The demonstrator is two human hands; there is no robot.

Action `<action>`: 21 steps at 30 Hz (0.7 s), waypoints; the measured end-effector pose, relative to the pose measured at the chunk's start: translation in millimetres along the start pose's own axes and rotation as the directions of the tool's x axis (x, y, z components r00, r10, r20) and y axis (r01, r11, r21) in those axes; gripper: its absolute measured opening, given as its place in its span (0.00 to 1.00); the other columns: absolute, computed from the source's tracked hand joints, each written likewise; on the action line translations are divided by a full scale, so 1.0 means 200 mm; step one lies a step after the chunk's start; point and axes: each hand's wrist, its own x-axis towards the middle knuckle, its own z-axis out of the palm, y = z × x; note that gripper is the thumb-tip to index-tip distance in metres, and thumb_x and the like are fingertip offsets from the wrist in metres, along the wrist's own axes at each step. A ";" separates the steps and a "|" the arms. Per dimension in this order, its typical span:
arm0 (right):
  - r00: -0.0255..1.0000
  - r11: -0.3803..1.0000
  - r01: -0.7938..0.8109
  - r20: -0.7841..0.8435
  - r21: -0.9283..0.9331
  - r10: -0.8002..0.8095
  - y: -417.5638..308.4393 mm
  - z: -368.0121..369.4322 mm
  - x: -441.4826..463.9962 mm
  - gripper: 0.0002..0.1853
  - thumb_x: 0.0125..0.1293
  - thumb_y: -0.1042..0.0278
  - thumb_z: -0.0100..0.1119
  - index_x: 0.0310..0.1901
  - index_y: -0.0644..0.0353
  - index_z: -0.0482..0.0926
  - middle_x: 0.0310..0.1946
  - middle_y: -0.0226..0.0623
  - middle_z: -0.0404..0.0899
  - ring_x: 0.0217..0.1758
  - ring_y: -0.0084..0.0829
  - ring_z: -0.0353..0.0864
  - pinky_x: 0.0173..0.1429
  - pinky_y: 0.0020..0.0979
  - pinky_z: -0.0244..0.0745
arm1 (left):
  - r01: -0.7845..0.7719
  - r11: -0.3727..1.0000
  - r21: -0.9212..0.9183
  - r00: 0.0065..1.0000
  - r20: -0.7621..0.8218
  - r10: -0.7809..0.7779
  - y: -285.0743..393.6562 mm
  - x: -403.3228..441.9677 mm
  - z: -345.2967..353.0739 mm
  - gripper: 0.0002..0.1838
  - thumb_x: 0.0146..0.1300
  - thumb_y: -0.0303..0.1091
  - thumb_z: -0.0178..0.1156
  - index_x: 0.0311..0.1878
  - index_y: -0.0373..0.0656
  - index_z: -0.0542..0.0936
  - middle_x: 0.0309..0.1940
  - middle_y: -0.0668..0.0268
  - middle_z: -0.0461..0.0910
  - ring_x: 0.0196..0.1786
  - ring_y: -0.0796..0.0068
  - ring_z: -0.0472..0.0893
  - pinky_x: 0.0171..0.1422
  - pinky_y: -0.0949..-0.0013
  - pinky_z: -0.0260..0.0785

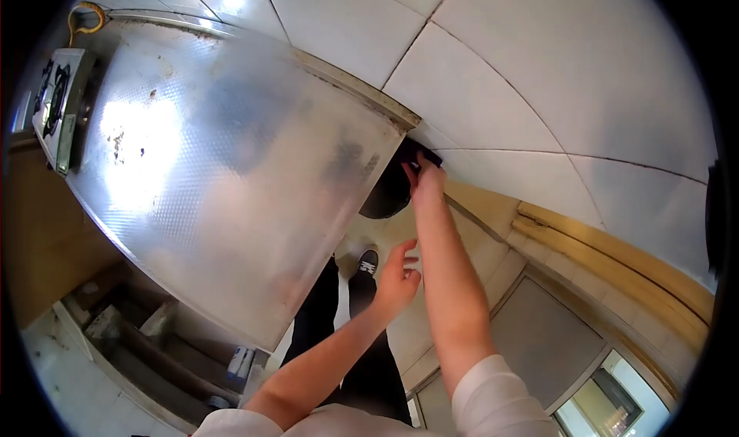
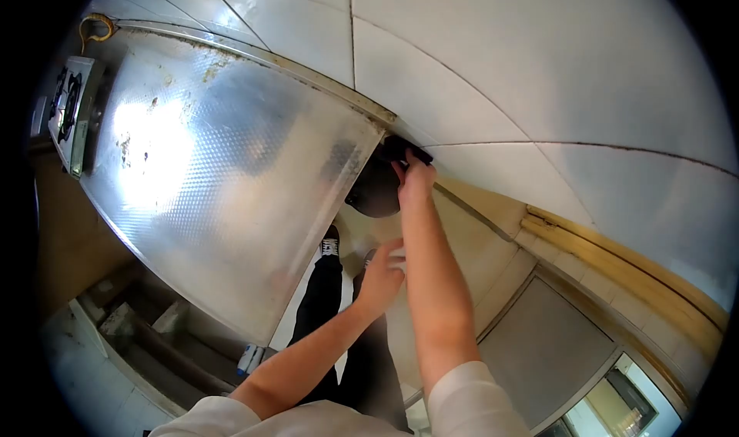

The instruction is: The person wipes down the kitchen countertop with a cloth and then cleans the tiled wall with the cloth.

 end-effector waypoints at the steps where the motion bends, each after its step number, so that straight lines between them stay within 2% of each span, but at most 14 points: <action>1: 1.000 0.999 0.001 0.013 0.054 -0.002 -0.02 0.01 -0.03 0.14 0.72 0.78 0.65 0.56 0.65 0.79 0.54 0.42 0.82 0.56 0.39 0.84 0.55 0.45 0.92 | 0.100 0.994 -0.050 0.995 0.017 -0.099 -0.07 -0.03 0.00 0.36 0.59 0.15 0.51 0.74 0.40 0.68 0.68 0.55 0.75 0.65 0.58 0.80 0.62 0.61 0.77; 3: 1.000 0.989 0.006 0.028 0.147 -0.010 -0.13 0.02 -0.17 0.13 0.72 0.77 0.65 0.56 0.65 0.79 0.54 0.41 0.83 0.56 0.39 0.84 0.57 0.44 0.91 | 0.074 0.997 -0.034 0.997 -0.019 -0.074 -0.25 -0.03 -0.05 0.35 0.59 0.14 0.49 0.74 0.39 0.69 0.68 0.55 0.75 0.63 0.61 0.81 0.60 0.64 0.77; 6: 0.981 0.986 -0.041 0.191 0.164 0.009 -0.36 0.07 -0.40 0.11 0.72 0.78 0.65 0.54 0.64 0.80 0.54 0.38 0.83 0.56 0.38 0.85 0.54 0.44 0.91 | 0.071 0.993 -0.098 0.991 -0.103 -0.081 -0.40 0.06 -0.04 0.33 0.59 0.13 0.49 0.71 0.39 0.70 0.64 0.57 0.78 0.59 0.62 0.83 0.57 0.65 0.78; 7: 0.971 0.989 -0.030 0.240 0.146 -0.006 -0.36 0.06 -0.40 0.12 0.72 0.78 0.65 0.54 0.64 0.80 0.55 0.38 0.83 0.56 0.39 0.85 0.52 0.44 0.91 | 0.064 0.993 -0.098 0.995 -0.070 -0.071 -0.35 0.06 -0.02 0.33 0.59 0.14 0.50 0.71 0.39 0.71 0.64 0.58 0.78 0.59 0.62 0.83 0.58 0.65 0.78; 10: 0.989 0.998 -0.026 0.146 0.061 0.017 -0.11 0.02 -0.10 0.14 0.72 0.78 0.64 0.57 0.64 0.79 0.55 0.38 0.83 0.56 0.40 0.85 0.50 0.44 0.93 | 0.042 0.994 -0.104 0.998 0.040 -0.038 -0.22 0.01 0.00 0.30 0.62 0.15 0.53 0.69 0.41 0.72 0.62 0.59 0.79 0.58 0.64 0.83 0.59 0.64 0.78; 13: 0.999 1.000 -0.030 0.019 0.003 0.030 0.00 -0.06 0.06 0.15 0.72 0.79 0.64 0.59 0.62 0.79 0.55 0.40 0.83 0.56 0.41 0.84 0.49 0.44 0.94 | 0.086 0.996 0.024 0.989 0.122 -0.088 -0.34 -0.08 -0.05 0.28 0.63 0.17 0.55 0.67 0.41 0.75 0.61 0.59 0.80 0.57 0.64 0.83 0.58 0.64 0.79; 14: 0.998 0.997 -0.056 0.023 0.050 0.055 -0.01 -0.08 0.04 0.17 0.72 0.79 0.64 0.60 0.60 0.78 0.56 0.40 0.82 0.57 0.42 0.84 0.53 0.47 0.92 | -0.032 0.999 0.017 0.992 0.125 0.030 -0.48 -0.11 -0.09 0.25 0.64 0.17 0.56 0.65 0.39 0.77 0.59 0.58 0.81 0.56 0.65 0.84 0.59 0.63 0.79; 15: 0.999 0.995 -0.045 0.018 0.093 0.043 -0.04 -0.14 0.01 0.17 0.73 0.78 0.64 0.61 0.60 0.78 0.56 0.40 0.82 0.58 0.42 0.83 0.54 0.48 0.92 | 0.055 0.995 0.086 0.997 0.056 -0.060 -0.44 -0.18 -0.11 0.17 0.68 0.19 0.58 0.60 0.36 0.80 0.53 0.62 0.83 0.54 0.71 0.82 0.59 0.70 0.74; 17: 1.000 0.984 -0.002 0.025 0.178 -0.003 -0.17 -0.28 -0.05 0.17 0.73 0.77 0.64 0.61 0.60 0.77 0.57 0.40 0.82 0.59 0.41 0.83 0.56 0.49 0.90 | 0.134 0.973 0.186 0.989 0.042 -0.144 -0.69 -0.24 -0.20 0.18 0.69 0.18 0.57 0.60 0.38 0.80 0.52 0.61 0.84 0.53 0.70 0.83 0.59 0.69 0.75; 19: 0.999 0.976 0.016 0.044 0.215 -0.026 -0.36 -0.41 -0.21 0.18 0.74 0.73 0.65 0.63 0.60 0.76 0.59 0.40 0.81 0.61 0.40 0.82 0.60 0.48 0.87 | 0.154 0.988 0.014 0.987 -0.050 -0.153 -0.87 -0.27 -0.24 0.18 0.69 0.18 0.56 0.61 0.39 0.80 0.51 0.61 0.84 0.52 0.71 0.83 0.58 0.69 0.76; 21: 0.992 0.968 0.038 0.105 0.248 -0.066 -0.49 -0.50 -0.32 0.19 0.75 0.71 0.65 0.65 0.60 0.76 0.60 0.40 0.81 0.61 0.39 0.82 0.61 0.45 0.86 | 0.157 0.987 -0.027 0.986 -0.048 -0.158 -0.73 -0.26 -0.23 0.18 0.72 0.20 0.55 0.63 0.39 0.80 0.51 0.61 0.84 0.51 0.73 0.83 0.59 0.69 0.76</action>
